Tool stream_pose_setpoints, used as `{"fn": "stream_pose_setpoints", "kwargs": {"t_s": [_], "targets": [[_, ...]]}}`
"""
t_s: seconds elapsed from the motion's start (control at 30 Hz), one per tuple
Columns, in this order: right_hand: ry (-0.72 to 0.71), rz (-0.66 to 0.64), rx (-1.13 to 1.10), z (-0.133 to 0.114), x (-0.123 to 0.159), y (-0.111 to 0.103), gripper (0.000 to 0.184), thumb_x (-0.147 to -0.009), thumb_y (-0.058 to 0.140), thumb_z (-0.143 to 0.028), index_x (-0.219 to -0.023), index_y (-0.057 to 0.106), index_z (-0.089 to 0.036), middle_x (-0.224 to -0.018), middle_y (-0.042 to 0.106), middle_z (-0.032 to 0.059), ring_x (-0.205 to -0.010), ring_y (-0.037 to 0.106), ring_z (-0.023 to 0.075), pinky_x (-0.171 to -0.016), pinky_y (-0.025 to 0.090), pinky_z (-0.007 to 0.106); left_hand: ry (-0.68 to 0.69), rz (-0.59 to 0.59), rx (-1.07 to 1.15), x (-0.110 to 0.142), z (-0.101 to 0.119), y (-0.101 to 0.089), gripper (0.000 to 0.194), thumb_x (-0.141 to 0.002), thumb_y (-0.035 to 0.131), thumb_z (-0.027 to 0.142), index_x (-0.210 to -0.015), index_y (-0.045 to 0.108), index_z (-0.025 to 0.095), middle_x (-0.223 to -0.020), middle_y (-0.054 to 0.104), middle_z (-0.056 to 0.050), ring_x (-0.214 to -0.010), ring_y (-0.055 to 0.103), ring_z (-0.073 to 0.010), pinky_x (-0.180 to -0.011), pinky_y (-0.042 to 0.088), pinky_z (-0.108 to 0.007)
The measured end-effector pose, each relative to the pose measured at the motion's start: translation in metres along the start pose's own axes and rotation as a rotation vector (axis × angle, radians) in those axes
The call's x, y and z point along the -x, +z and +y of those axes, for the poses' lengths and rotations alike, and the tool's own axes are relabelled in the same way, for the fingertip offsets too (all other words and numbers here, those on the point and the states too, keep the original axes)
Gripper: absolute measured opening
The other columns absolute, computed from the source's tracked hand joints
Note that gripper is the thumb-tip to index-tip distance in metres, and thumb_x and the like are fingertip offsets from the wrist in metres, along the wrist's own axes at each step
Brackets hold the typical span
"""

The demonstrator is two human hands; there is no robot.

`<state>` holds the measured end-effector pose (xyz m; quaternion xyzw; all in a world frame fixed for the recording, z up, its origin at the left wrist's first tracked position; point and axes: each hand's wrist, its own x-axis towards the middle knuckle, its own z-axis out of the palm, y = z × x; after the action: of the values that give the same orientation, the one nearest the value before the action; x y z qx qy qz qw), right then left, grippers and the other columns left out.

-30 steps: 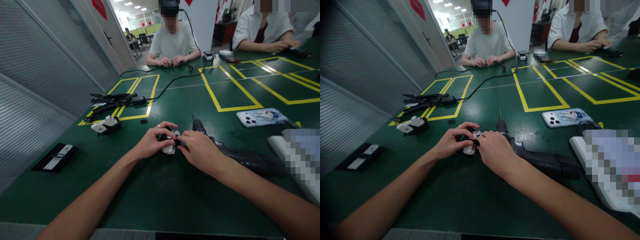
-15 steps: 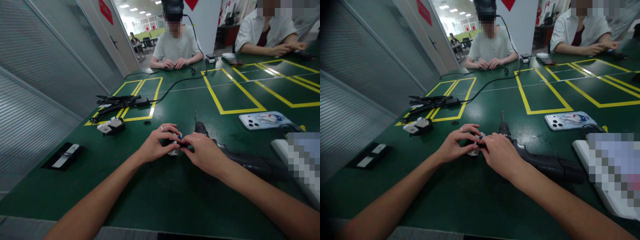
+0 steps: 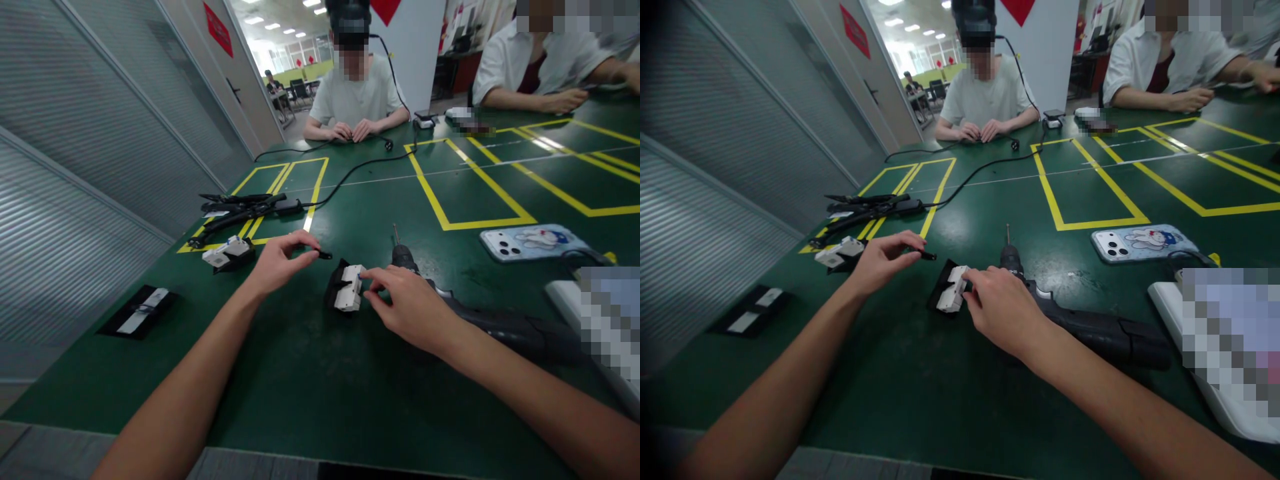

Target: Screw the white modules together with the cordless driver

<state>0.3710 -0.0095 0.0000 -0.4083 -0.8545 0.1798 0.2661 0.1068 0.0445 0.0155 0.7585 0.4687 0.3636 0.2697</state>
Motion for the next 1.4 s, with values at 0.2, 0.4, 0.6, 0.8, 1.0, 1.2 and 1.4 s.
{"fn": "stream_pose_setpoints", "kwargs": {"t_s": [0.2, 0.4, 0.6, 0.8, 1.0, 1.2, 1.4], "targets": [[-0.004, -0.001, 0.002, -0.001, 0.002, -0.002, 0.022, -0.093, 0.067, -0.008, -0.113, 0.061, -0.015, -0.093, 0.054, 0.0020, -0.085, 0.051, 0.0187, -0.078, 0.044, 0.035, -0.269, -0.099, -0.137, -0.003, -0.026, -0.030, 0.029, -0.077, 0.062, 0.040, -0.091, 0.066, 0.015, -0.094, 0.070, -0.007, -0.088, 0.063, -0.0207, -0.083, 0.049, -0.035], [-0.006, -0.007, -0.007, -0.001, 0.001, -0.002, 0.022, -0.092, 0.068, -0.008, -0.112, 0.061, -0.015, -0.094, 0.055, 0.0018, -0.086, 0.052, 0.0186, -0.078, 0.045, 0.034, -0.285, -0.284, -0.304, -0.003, -0.040, -0.037, 0.029, -0.078, 0.058, 0.043, -0.091, 0.068, 0.019, -0.094, 0.070, -0.004, -0.088, 0.064, -0.0204, -0.084, 0.049, -0.034], [-0.006, -0.001, -0.022, -0.001, 0.000, -0.001, 0.021, -0.093, 0.066, -0.007, -0.111, 0.062, -0.015, -0.094, 0.055, 0.0017, -0.086, 0.052, 0.0186, -0.080, 0.045, 0.035, -0.287, -0.309, -0.406, -0.003, -0.051, -0.043, 0.028, -0.077, 0.059, 0.043, -0.090, 0.070, 0.021, -0.097, 0.069, -0.005, -0.094, 0.062, -0.0228, -0.089, 0.046, -0.038], [0.040, -0.014, -0.003, -0.001, 0.002, -0.002, 0.030, -0.096, 0.064, -0.014, -0.125, 0.054, -0.015, -0.095, 0.054, 0.0032, -0.086, 0.052, 0.0198, -0.080, 0.045, 0.034, -0.294, -0.311, -0.473, -0.002, -0.057, -0.050, 0.028, -0.075, 0.059, 0.043, -0.090, 0.070, 0.022, -0.096, 0.069, -0.006, -0.091, 0.062, -0.0237, -0.086, 0.047, -0.038], [0.021, -0.003, 0.005, 0.002, 0.002, 0.000, 0.029, -0.096, 0.064, -0.015, -0.123, 0.054, -0.016, -0.092, 0.053, 0.0028, -0.083, 0.052, 0.0197, -0.078, 0.044, 0.033, -0.308, -0.302, -0.537, -0.001, -0.054, -0.052, 0.032, -0.074, 0.059, 0.046, -0.095, 0.068, 0.023, -0.096, 0.067, -0.006, -0.088, 0.062, -0.0247, -0.081, 0.048, -0.037], [0.007, 0.009, 0.006, -0.001, 0.002, 0.000, 0.026, -0.095, 0.064, -0.013, -0.120, 0.057, -0.015, -0.092, 0.053, 0.0026, -0.084, 0.051, 0.0196, -0.080, 0.044, 0.034, -0.153, -0.190, -0.634, -0.003, -0.024, -0.031, 0.034, -0.080, 0.054, 0.048, -0.096, 0.066, 0.020, -0.104, 0.063, -0.008, -0.099, 0.057, -0.0268, -0.092, 0.043, -0.042], [-0.076, 0.016, 0.078, -0.007, 0.003, -0.003, 0.055, -0.086, 0.079, -0.025, -0.130, 0.048, -0.012, -0.117, 0.045, 0.0071, -0.104, 0.045, 0.0228, -0.095, 0.041, 0.037, 0.001, -0.302, -0.297, 0.006, 0.016, 0.016, 0.037, -0.087, 0.051, 0.043, -0.117, 0.056, 0.021, -0.117, 0.058, -0.008, -0.105, 0.055, -0.0238, -0.094, 0.045, -0.041]]}}
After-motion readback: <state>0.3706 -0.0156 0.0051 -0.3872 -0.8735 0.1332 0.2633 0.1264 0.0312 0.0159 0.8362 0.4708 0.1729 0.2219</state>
